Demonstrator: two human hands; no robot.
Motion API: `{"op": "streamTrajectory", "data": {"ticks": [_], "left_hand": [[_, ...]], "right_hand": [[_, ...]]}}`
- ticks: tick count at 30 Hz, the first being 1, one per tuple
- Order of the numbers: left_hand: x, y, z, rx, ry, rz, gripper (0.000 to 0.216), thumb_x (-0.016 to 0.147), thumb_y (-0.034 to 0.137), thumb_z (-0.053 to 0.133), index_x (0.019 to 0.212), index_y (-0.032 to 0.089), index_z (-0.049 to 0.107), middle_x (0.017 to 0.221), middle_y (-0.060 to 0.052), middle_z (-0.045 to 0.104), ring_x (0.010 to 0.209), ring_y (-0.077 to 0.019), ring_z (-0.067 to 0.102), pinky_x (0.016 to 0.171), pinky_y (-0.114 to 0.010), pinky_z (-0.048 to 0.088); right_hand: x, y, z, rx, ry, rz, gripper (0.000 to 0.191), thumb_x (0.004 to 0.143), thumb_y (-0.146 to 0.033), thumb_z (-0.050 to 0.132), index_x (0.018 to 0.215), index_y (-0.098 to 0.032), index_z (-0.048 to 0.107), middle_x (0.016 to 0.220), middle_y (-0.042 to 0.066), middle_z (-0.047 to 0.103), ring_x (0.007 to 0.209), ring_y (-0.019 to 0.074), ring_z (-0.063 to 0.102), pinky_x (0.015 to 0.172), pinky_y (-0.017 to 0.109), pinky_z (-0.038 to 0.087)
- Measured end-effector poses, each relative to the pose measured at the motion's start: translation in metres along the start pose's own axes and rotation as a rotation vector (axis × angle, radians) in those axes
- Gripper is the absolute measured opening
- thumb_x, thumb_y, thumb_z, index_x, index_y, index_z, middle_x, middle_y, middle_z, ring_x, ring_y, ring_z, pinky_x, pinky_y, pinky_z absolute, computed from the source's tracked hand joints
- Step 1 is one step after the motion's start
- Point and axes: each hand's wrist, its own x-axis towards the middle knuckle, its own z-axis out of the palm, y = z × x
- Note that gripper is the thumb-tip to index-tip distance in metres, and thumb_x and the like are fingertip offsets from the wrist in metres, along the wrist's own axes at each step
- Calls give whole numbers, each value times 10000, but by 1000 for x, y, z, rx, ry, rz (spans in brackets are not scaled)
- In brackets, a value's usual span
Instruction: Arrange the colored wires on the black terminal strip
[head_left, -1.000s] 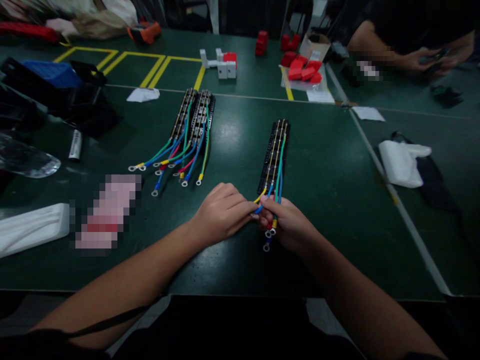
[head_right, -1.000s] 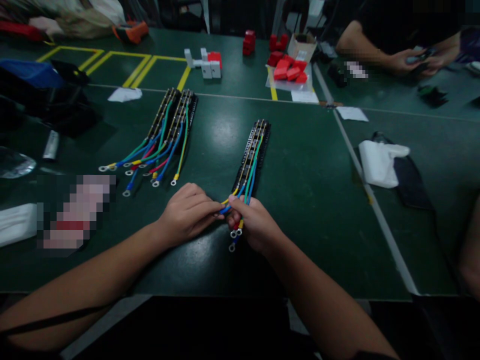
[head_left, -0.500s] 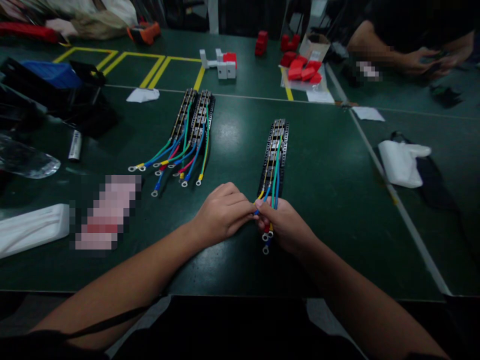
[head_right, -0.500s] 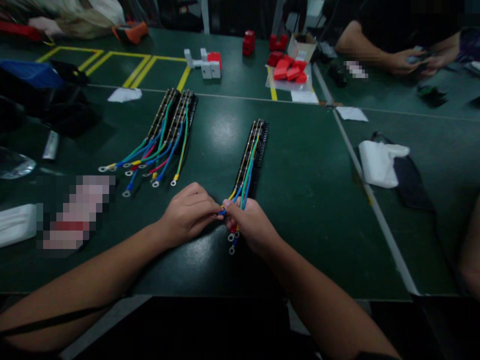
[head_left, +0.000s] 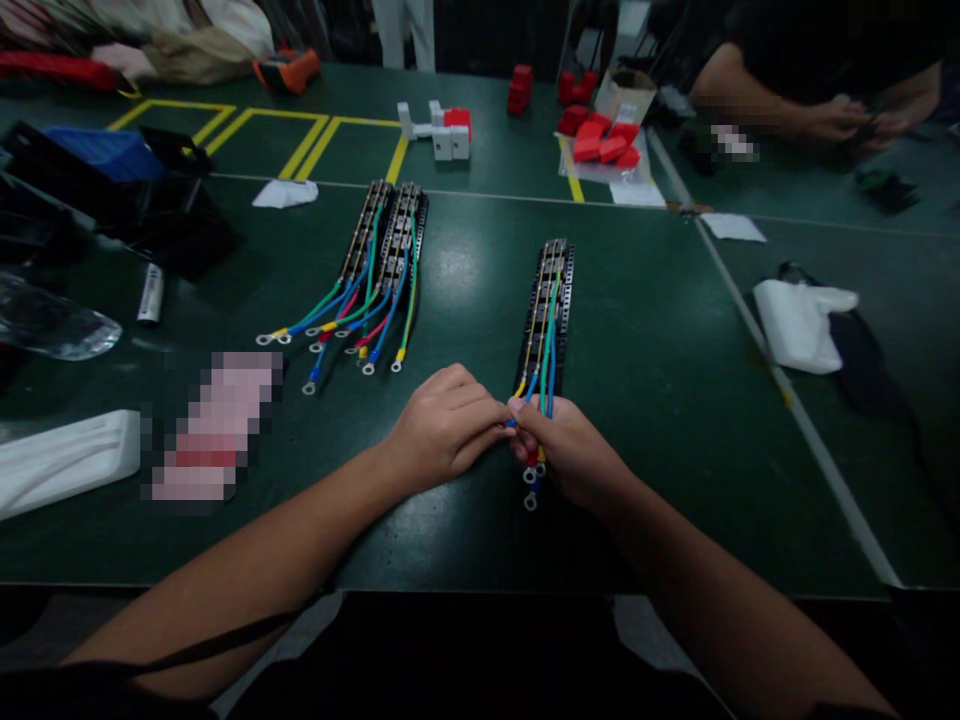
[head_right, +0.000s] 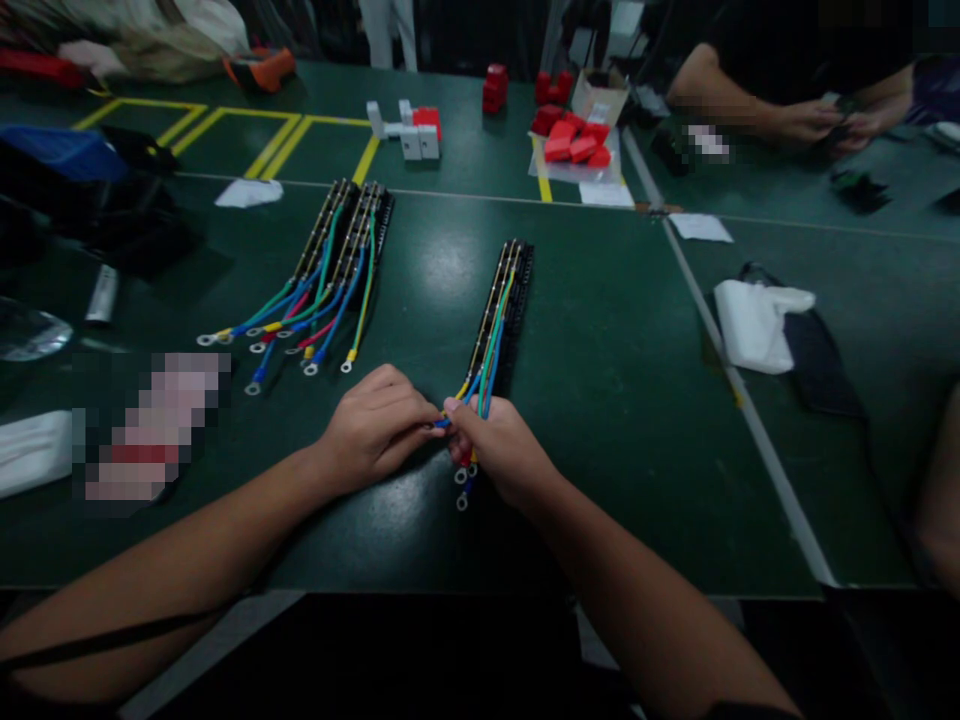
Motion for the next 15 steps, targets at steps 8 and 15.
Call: {"op": "streamTrajectory", "data": {"ticks": [8,15], "left_hand": [[1,1,0,-35,-23,-13,188,936,272,480,854,169,615,724,-16,616,692,-141,502,739,-316,389],[3,5,-3,-141,-20,-27,249,920,370,495,872,159,619,751,-27,630,714,-151,530,741,-335,376]], "right_hand": [[0,0,0,37,1,-12,374,840,-431,598,581,-174,520,484,-21,519,446,83,434,486,231,329],[1,1,-2,215,-55,30,385,825,-413,628,562,-173,482,493,-29,498,454,73,421,482,222,320]]}}
